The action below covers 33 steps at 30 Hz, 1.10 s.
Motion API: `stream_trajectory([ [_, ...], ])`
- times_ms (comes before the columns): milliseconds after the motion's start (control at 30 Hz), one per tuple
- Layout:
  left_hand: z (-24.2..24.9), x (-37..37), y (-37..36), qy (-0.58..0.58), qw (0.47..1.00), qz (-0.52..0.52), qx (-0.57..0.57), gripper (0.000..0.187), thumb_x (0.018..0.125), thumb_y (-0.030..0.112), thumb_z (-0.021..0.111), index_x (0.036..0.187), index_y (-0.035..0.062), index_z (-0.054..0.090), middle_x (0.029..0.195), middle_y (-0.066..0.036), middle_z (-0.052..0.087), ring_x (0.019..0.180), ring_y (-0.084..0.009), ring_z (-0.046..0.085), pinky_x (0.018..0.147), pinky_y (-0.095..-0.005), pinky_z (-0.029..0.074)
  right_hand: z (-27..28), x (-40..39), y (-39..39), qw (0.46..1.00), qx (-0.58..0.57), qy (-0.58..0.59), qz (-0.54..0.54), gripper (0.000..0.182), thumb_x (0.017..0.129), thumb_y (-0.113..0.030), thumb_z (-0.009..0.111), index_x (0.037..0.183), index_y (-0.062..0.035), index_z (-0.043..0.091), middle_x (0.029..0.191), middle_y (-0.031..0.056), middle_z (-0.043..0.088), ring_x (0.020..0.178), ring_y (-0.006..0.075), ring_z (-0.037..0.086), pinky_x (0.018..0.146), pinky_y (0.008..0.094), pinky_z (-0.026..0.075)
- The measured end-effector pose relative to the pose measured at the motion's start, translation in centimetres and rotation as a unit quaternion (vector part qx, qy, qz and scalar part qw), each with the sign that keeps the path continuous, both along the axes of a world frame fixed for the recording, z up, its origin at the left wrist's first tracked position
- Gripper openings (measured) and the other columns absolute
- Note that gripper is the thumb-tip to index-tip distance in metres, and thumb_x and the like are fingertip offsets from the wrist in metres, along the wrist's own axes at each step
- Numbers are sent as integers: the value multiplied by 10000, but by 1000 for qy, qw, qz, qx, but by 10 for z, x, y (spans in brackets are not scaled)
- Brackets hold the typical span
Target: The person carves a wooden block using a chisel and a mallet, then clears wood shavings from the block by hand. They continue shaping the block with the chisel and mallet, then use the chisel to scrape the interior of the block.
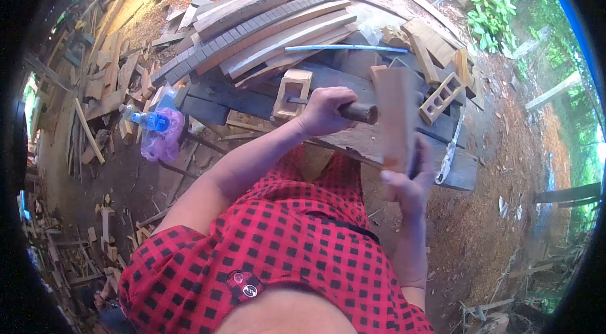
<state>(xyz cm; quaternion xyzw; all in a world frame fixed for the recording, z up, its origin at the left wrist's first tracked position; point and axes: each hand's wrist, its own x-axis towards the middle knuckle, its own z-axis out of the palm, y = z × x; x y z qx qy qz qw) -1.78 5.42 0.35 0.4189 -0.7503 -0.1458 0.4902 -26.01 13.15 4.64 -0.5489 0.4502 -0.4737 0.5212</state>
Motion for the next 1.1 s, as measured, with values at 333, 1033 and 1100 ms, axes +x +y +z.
stream_trajectory([
  [333,1,1,-2,7,1000,8,17,318,581,188,787,811,80,596,776,-101,609,764,-315,628,653,-395,504,-12,32,3,986,-124,-103,-48,782,586,-208,750,1287,-19,458,1098,117,538,1006,236,542,896,368,445],
  [1033,2,9,6,-16,999,-26,24,333,552,160,806,808,61,616,767,-119,614,721,-329,616,630,-394,493,-7,-7,-41,994,-42,49,-84,879,537,-267,811,1289,28,464,1164,132,563,1064,235,562,947,351,433],
  [1100,8,11,11,-45,998,-32,10,342,551,158,812,804,49,608,740,-120,598,706,-321,613,623,-390,488,-14,-17,-72,985,-59,71,-148,893,535,-299,813,1289,34,469,1190,150,566,1074,252,573,950,357,440],
])
